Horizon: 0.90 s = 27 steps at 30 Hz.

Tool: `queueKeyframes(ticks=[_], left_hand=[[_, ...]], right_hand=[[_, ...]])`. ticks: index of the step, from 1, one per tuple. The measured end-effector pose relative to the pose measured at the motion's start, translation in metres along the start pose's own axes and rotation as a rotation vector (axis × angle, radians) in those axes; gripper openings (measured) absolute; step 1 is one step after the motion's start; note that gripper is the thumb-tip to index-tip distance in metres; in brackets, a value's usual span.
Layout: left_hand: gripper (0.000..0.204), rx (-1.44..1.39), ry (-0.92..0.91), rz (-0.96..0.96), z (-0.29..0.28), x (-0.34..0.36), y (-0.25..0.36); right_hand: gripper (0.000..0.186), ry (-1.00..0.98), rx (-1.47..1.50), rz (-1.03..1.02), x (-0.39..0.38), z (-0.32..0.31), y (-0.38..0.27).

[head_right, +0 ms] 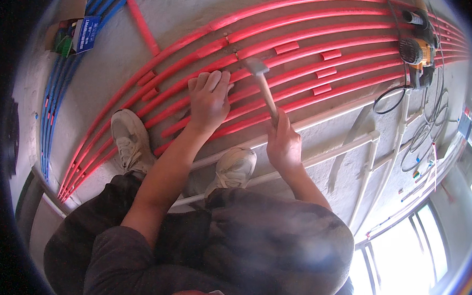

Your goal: The person uses a power drill to secure red and blue pipes to the ceiling, then retrieves green pipe clips from a box and uses a hammer to fasten the clips along the pipes. The person repeatedly hammers clips into place while adjusting the pipe alignment.

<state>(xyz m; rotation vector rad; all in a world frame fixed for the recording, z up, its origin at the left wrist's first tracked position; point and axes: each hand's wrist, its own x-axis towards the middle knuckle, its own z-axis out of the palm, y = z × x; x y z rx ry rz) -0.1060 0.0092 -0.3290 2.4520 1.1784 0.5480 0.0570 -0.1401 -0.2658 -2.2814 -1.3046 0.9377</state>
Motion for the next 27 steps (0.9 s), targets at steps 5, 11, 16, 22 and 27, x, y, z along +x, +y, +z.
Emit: queueKeyframes(ticks=[5, 11, 16, 22, 27], left_hand=[[0.029, 0.03, 0.031, 0.009, 0.005, 0.0, -0.001], [0.025, 0.006, -0.016, -0.008, -0.001, -0.002, 0.003], [0.025, 0.02, 0.034, 0.001, 0.007, -0.003, -0.001], [0.026, 0.016, 0.015, 0.0, 0.002, 0.001, 0.001], [0.027, 0.037, 0.014, -0.014, 0.005, -0.002, 0.002]], right_hand=[[0.041, 0.168, 0.262, -0.024, -0.012, -0.01, -0.018], [0.034, -0.013, 0.025, 0.063, 0.0, -0.003, -0.012], [0.035, 0.062, 0.21, 0.075, -0.008, -0.021, -0.034], [0.024, -0.006, 0.017, 0.007, 0.012, -0.006, -0.014], [0.026, 0.03, 0.149, 0.085, -0.007, -0.013, -0.025]])
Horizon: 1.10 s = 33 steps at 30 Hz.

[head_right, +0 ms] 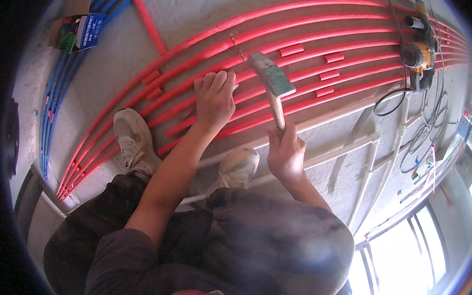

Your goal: The person uses a power drill to secure red and blue pipes to the ceiling, then retrieves green pipe clips from a box and uses a hammer to fasten the clips along the pipes. The person repeatedly hammers clips into place while adjusting the pipe alignment.

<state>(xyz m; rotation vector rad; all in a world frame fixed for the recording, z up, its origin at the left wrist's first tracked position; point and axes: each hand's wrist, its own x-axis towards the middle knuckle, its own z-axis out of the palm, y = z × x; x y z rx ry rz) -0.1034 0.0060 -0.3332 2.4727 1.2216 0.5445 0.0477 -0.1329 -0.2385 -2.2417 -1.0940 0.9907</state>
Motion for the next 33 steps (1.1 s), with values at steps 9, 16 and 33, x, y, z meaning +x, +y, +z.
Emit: queueKeyframes(ticks=[9, 16, 33], left_hand=[[0.028, 0.004, -0.004, 0.001, 0.001, 0.0, -0.001], [0.029, -0.013, -0.017, -0.002, -0.002, -0.001, 0.0], [0.028, -0.018, 0.022, 0.002, 0.0, 0.0, -0.001]], right_hand=[[0.03, -0.06, -0.064, 0.088, 0.005, -0.006, -0.004], [0.03, -0.042, -0.093, 0.011, 0.004, 0.0, 0.002], [0.033, -0.064, 0.009, 0.055, 0.002, -0.005, -0.003]])
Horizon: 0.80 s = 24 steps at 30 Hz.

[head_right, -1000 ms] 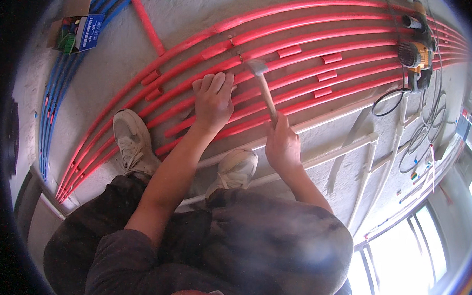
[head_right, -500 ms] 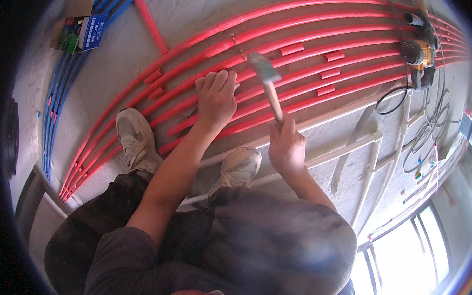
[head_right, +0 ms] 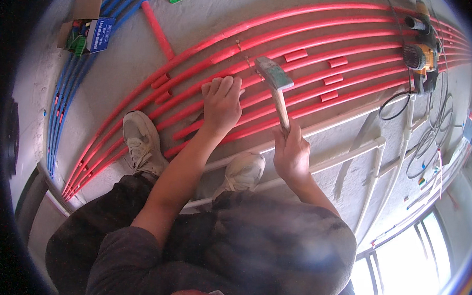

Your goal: The person uses a power drill to secure red and blue pipes to the ceiling, then retrieves green pipe clips from a box and uses a hammer to fasten the clips along the pipes. The person repeatedly hammers clips into place while adjusting the pipe alignment.

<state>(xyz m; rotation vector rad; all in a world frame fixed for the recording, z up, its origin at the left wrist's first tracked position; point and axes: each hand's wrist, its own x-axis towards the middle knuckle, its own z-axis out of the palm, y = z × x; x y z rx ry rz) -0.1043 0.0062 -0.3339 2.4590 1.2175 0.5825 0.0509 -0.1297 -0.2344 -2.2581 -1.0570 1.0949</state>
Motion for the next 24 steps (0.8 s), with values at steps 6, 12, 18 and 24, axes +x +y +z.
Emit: queueKeyframes(ticks=[6, 12, 18, 24], left_hand=[[0.026, -0.017, -0.022, -0.006, -0.001, 0.001, 0.003], [0.022, 0.112, -0.195, 0.043, -0.011, 0.016, 0.007], [0.008, 0.257, -0.738, 0.224, -0.049, 0.073, 0.012], [0.013, 0.382, -1.168, 0.502, -0.179, 0.136, -0.042]], right_hand=[[0.029, 0.072, -0.04, -0.068, 0.004, 0.009, 0.022], [0.029, 0.394, -0.059, -0.114, 0.028, -0.024, 0.037], [0.035, 0.498, -0.151, -0.085, 0.084, -0.045, 0.058], [0.041, 0.533, -0.333, -0.2, 0.089, -0.044, 0.075]])
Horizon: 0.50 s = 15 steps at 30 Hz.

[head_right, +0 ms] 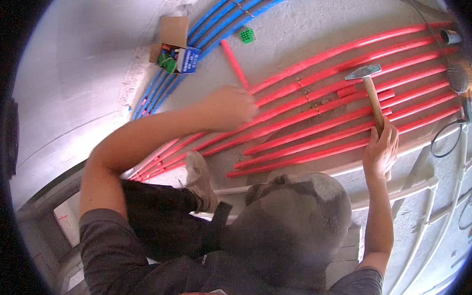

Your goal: The person uses a power drill to secure red and blue pipes to the ceiling, then retrieves green pipe clips from a box and uses a hammer to fasten the clips along the pipes. The person repeatedly hammers clips into place while adjusting the pipe alignment.

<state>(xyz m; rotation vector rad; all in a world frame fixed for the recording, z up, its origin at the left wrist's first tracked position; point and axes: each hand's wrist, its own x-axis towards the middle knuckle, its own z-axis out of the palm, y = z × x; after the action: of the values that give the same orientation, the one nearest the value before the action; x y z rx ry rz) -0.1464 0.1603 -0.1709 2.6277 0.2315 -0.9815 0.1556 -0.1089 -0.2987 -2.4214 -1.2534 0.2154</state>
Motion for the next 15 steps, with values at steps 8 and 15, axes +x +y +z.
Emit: queueKeyframes(ticks=[8, 15], left_hand=[[0.028, -0.063, -0.111, -0.733, 0.061, -0.259, -0.122], [0.027, -0.479, 0.151, -0.978, 0.276, -0.378, -0.123]], right_hand=[[0.048, 0.01, -0.267, 0.026, -0.008, 0.01, -0.008], [0.05, -0.089, -0.363, 0.065, 0.003, 0.012, -0.006]])
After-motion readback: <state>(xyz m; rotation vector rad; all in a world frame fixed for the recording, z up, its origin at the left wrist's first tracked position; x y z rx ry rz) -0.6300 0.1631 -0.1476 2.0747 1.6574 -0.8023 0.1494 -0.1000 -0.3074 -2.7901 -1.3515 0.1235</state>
